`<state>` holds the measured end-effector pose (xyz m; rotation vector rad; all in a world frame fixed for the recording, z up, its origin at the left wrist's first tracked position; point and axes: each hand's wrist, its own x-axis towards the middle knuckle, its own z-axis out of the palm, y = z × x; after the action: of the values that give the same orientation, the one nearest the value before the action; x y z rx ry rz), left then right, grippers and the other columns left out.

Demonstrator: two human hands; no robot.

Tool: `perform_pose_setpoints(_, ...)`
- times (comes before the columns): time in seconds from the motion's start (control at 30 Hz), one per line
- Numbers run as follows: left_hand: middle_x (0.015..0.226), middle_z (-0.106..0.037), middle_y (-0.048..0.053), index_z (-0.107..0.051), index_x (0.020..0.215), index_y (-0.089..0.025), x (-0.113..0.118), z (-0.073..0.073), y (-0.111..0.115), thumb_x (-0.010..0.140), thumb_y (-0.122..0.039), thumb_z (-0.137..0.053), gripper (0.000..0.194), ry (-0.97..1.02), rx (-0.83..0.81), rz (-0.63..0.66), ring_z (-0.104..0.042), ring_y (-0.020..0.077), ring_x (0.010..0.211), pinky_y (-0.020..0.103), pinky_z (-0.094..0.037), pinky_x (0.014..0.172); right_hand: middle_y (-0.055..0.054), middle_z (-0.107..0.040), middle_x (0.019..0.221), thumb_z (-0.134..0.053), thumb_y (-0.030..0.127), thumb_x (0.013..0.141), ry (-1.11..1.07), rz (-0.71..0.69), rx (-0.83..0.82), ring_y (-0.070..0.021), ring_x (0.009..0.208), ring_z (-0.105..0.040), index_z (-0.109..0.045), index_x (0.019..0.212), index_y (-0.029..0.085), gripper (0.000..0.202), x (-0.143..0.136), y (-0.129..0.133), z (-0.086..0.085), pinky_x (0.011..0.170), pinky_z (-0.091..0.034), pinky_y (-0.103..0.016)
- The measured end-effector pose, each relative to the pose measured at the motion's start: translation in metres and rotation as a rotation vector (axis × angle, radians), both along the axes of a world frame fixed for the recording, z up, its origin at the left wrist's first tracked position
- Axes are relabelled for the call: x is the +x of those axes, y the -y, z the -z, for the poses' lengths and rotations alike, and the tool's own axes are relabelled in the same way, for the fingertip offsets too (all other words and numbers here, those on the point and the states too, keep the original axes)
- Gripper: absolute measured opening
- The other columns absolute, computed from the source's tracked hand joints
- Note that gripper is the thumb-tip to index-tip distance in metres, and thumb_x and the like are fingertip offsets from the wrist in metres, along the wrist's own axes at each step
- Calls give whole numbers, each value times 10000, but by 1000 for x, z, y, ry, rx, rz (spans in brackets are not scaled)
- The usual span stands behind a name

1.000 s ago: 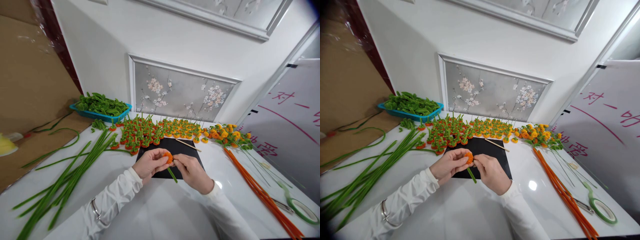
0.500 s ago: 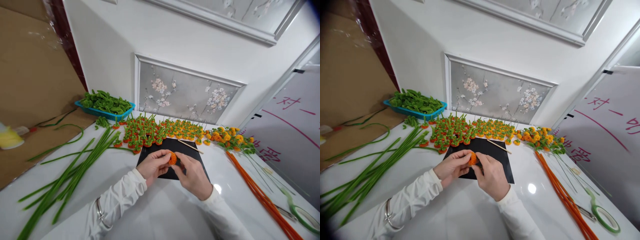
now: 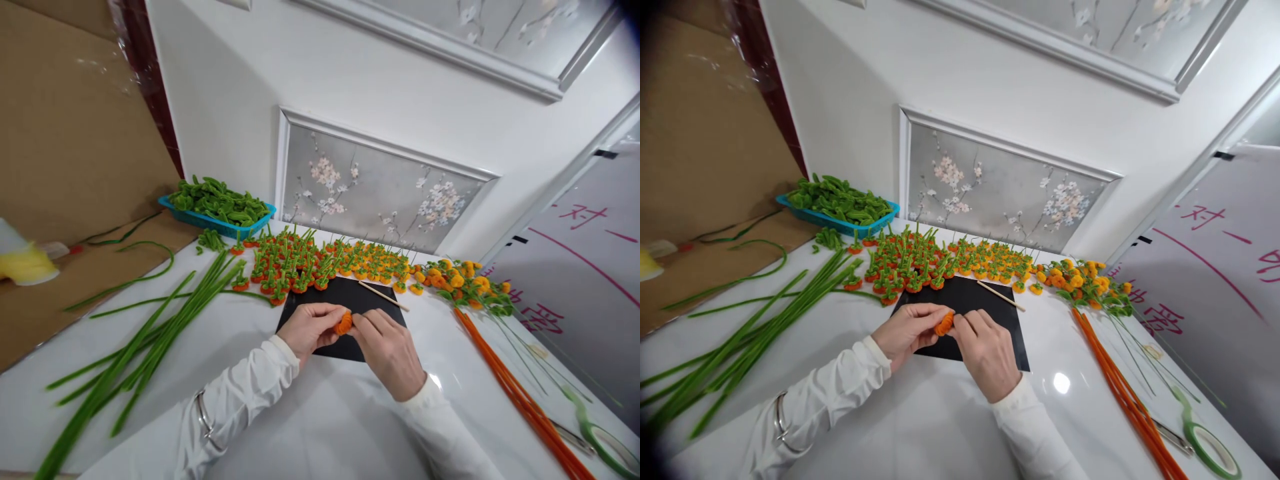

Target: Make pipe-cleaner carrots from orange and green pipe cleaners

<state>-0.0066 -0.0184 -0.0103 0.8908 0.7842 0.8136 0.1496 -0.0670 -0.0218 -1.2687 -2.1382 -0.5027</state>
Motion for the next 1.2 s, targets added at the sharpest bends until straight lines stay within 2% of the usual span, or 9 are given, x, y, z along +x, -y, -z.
perform_pose_setpoints(0.13, 640, -617, 24, -688, 769, -101, -1, -5, 2, 721, -385, -688, 288, 38, 11, 85, -535, 46, 511, 152, -465, 524, -56, -555, 748, -425, 182, 914, -167, -95, -62, -146, 690, -502, -584, 841, 175, 174, 6, 0, -2, 616, -410, -251)
perform_pose_setpoints(0.23, 678, -631, 35, -665, 923, -133, -3, -12, 7, 786, -413, -612, 316, 126, 81, 188, -600, 81, 608, 166, -499, 583, -42, -533, 755, -403, 168, 915, -409, -197, -125, -132, 680, -499, -558, 813, 179, 186, 11, 0, -5, 608, -418, -246)
perform_pose_setpoints(0.33, 760, -642, 37, -616, 1022, -179, -5, -15, 11, 792, -349, -618, 286, 152, 232, 252, -627, 113, 713, 208, -522, 658, -11, -491, 689, -408, 185, 910, -520, -202, -126, -119, 615, -466, -513, 726, 186, 212, 14, -1, -5, 556, -393, -237)
perform_pose_setpoints(0.4, 845, -624, 46, -612, 1015, -190, -4, -15, 13, 777, -284, -635, 257, 85, 416, 205, -617, 127, 747, 233, -529, 668, 15, -443, 629, -411, 199, 907, -545, -172, -116, -104, 556, -421, -453, 656, 188, 254, 14, -1, -3, 516, -359, -227)
perform_pose_setpoints(0.5, 1037, -550, 70, -638, 967, -189, -4, -13, 15, 749, -202, -644, 219, -66, 726, 42, -581, 131, 790, 233, -519, 679, 32, -404, 585, -398, 218, 911, -561, -138, -145, -95, 516, -383, -403, 617, 192, 295, 12, -1, 0, 492, -325, -223)
perform_pose_setpoints(0.57, 1089, -518, 76, -650, 947, -189, -4, -13, 16, 763, -196, -615, 187, -141, 833, -19, -563, 134, 804, 222, -505, 669, 28, -420, 590, -393, 227, 913, -545, -140, -174, -98, 525, -398, -423, 630, 191, 287, 9, 0, 0, 497, -323, -225)
perform_pose_setpoints(0.73, 996, -557, 77, -647, 940, -181, -7, -17, 17, 812, -210, -536, 172, -226, 921, -10, -551, 148, 787, 214, -477, 619, 13, -454, 617, -411, 220, 908, -466, -160, -149, -104, 554, -429, -453, 656, 191, 257, 6, 2, -3, 511, -329, -227)
perform_pose_setpoints(1.07, 908, -609, 89, -665, 982, -181, -12, -22, 10, 823, -198, -520, 216, -368, 1148, -7, -544, 167, 759, 245, -433, 643, 28, -458, 545, -401, 246, 919, -375, -141, -220, -92, 480, -421, -508, 683, 184, 266, 5, 4, -6, 488, -324, -223)
perform_pose_setpoints(1.2, 857, -601, 87, -669, 958, -177, -12, -22, 9, 850, -196, -478, 221, -406, 1187, -1, -534, 162, 720, 256, -427, 654, 32, -507, 556, -434, 274, 908, -419, -129, -230, -96, 474, -462, -523, 792, 192, 167, 4, 5, -6, 493, -355, -213)
